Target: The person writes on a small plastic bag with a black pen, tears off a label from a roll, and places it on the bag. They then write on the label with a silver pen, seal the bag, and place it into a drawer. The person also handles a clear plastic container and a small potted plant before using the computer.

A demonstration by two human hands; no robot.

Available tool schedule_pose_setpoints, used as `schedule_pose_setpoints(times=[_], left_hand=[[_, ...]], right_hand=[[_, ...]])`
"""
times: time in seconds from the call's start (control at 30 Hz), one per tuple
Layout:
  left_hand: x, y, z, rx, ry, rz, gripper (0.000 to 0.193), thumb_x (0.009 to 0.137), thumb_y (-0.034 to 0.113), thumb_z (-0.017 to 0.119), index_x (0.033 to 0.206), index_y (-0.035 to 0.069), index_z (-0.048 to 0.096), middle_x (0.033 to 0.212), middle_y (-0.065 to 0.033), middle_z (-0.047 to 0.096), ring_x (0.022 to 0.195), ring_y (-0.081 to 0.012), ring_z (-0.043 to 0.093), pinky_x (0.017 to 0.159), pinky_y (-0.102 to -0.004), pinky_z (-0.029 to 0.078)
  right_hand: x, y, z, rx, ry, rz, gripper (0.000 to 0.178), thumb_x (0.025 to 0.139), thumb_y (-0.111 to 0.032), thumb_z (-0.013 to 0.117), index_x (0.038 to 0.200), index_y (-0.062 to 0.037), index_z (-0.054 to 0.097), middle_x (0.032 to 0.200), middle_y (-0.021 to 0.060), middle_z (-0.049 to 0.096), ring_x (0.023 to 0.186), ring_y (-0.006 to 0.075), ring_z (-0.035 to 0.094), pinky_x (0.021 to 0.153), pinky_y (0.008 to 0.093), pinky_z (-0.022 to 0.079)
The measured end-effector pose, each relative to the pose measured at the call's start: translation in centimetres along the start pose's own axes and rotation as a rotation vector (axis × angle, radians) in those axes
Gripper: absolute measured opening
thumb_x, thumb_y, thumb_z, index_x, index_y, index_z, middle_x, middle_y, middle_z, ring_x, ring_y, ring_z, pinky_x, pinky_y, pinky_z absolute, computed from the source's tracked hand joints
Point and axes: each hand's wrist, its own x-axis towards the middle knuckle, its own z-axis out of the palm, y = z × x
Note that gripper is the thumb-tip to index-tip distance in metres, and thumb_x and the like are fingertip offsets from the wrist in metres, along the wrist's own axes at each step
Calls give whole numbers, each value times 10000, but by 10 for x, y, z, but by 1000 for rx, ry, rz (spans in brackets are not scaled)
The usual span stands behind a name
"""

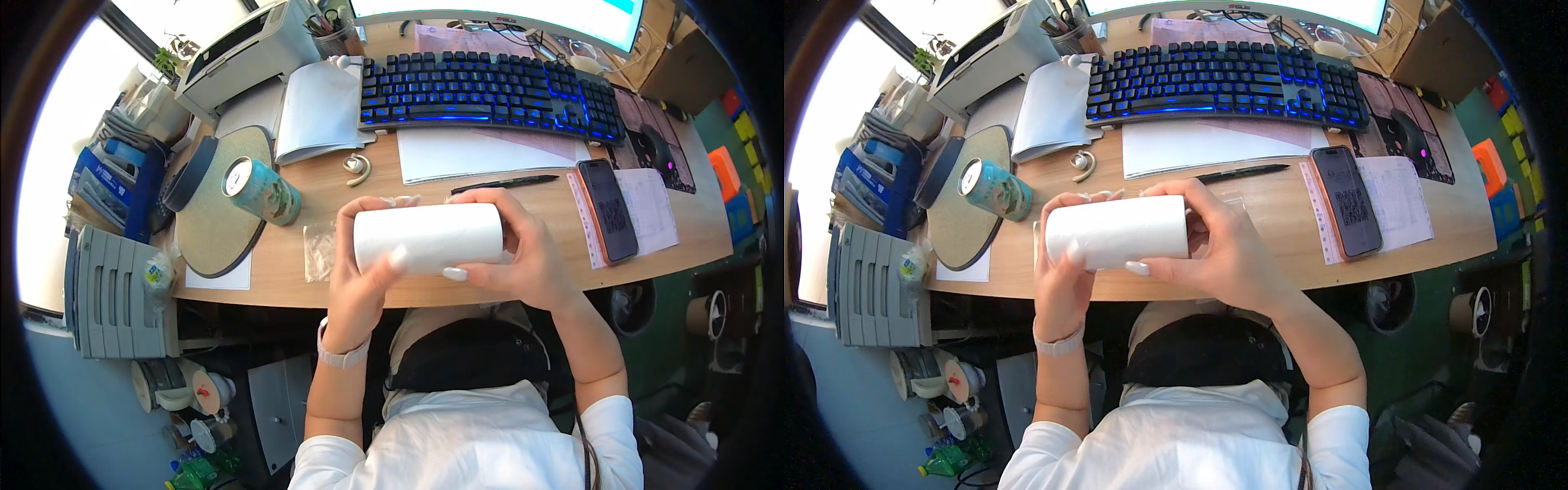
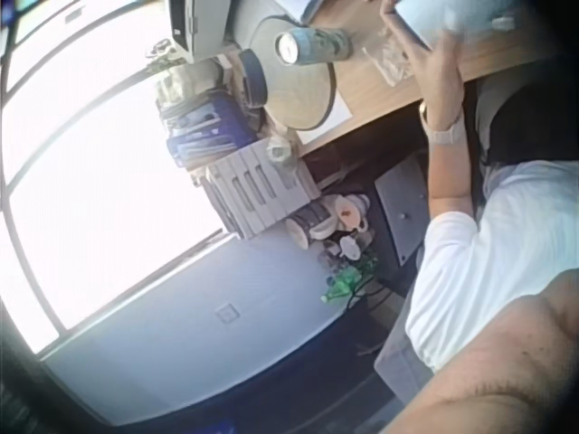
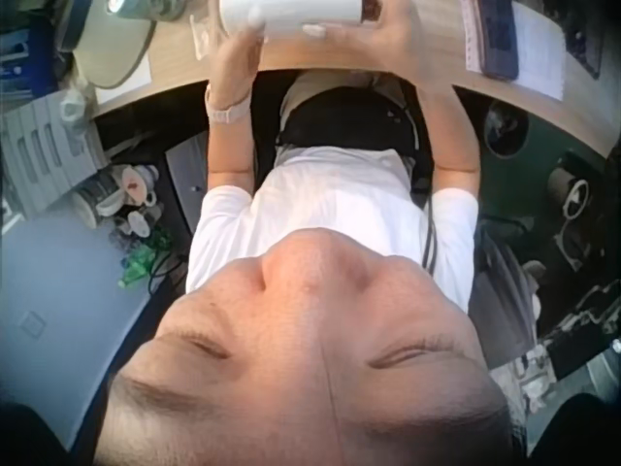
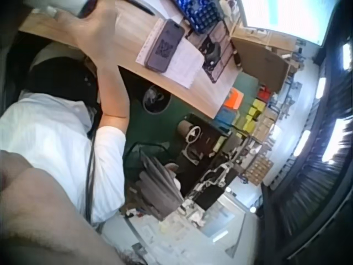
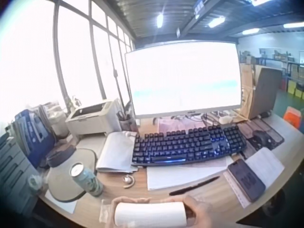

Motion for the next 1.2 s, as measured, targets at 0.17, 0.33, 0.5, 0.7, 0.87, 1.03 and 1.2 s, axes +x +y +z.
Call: schedule_pose_setpoints(times=[0.17, 0.33, 0.5, 0.7, 0.87, 1.03, 1.2], left_hand=[[-13, 4, 1, -7, -37, -64, 748, 691, 139, 777, 1293, 68, 339, 1236, -142, 478, 1143, -233, 486, 959, -352, 420], [-24, 3, 4, 138, 21, 92, 680, 641, 37, 788, 1214, 37, 421, 1140, -113, 510, 1094, -217, 509, 925, -347, 446], [-34, 11, 11, 447, 1, 211, 652, 606, 23, 795, 1165, 12, 461, 1092, -101, 490, 1031, -200, 520, 882, -322, 449], [-38, 14, 17, 595, 15, 238, 644, 584, 13, 786, 1147, -1, 474, 1025, -89, 479, 951, -188, 529, 843, -307, 444], [-40, 14, 15, 566, -13, 211, 638, 582, 1, 779, 1143, -1, 476, 1015, -87, 475, 934, -183, 530, 824, -303, 445], [-40, 13, 14, 583, -51, 245, 606, 592, 4, 779, 1119, -2, 481, 1003, -84, 477, 914, -177, 534, 812, -292, 446], [-42, 7, 11, 601, -51, 227, 583, 596, 3, 781, 1096, 4, 482, 1006, -79, 473, 893, -168, 533, 792, -284, 449]], right_hand=[[-8, 1, 1, -389, 58, -317, 667, 637, -166, 798, 1205, -37, 474, 1125, 122, 552, 1016, 252, 555, 874, 321, 448], [-17, -20, 0, -758, 113, -561, 448, 662, -169, 767, 1057, -38, 599, 982, 106, 624, 888, 263, 598, 770, 346, 495], [-20, -32, -2, -939, 66, -705, 266, 639, -82, 709, 887, 5, 665, 866, 108, 650, 822, 255, 623, 694, 343, 527], [-24, -38, -4, -1150, -58, -773, 285, 650, -75, 602, 894, 72, 621, 818, 120, 629, 801, 229, 611, 722, 324, 516], [-24, -37, -10, -1116, -166, -761, 280, 661, -75, 602, 892, 83, 613, 801, 122, 626, 794, 224, 610, 702, 313, 514], [-25, -40, -12, -1102, -229, -721, 261, 669, -74, 600, 877, 85, 612, 776, 114, 618, 756, 212, 595, 663, 298, 507], [-30, -34, -6, -1173, -243, -693, 251, 668, -63, 598, 866, 92, 607, 765, 116, 610, 737, 208, 582, 637, 284, 505]])
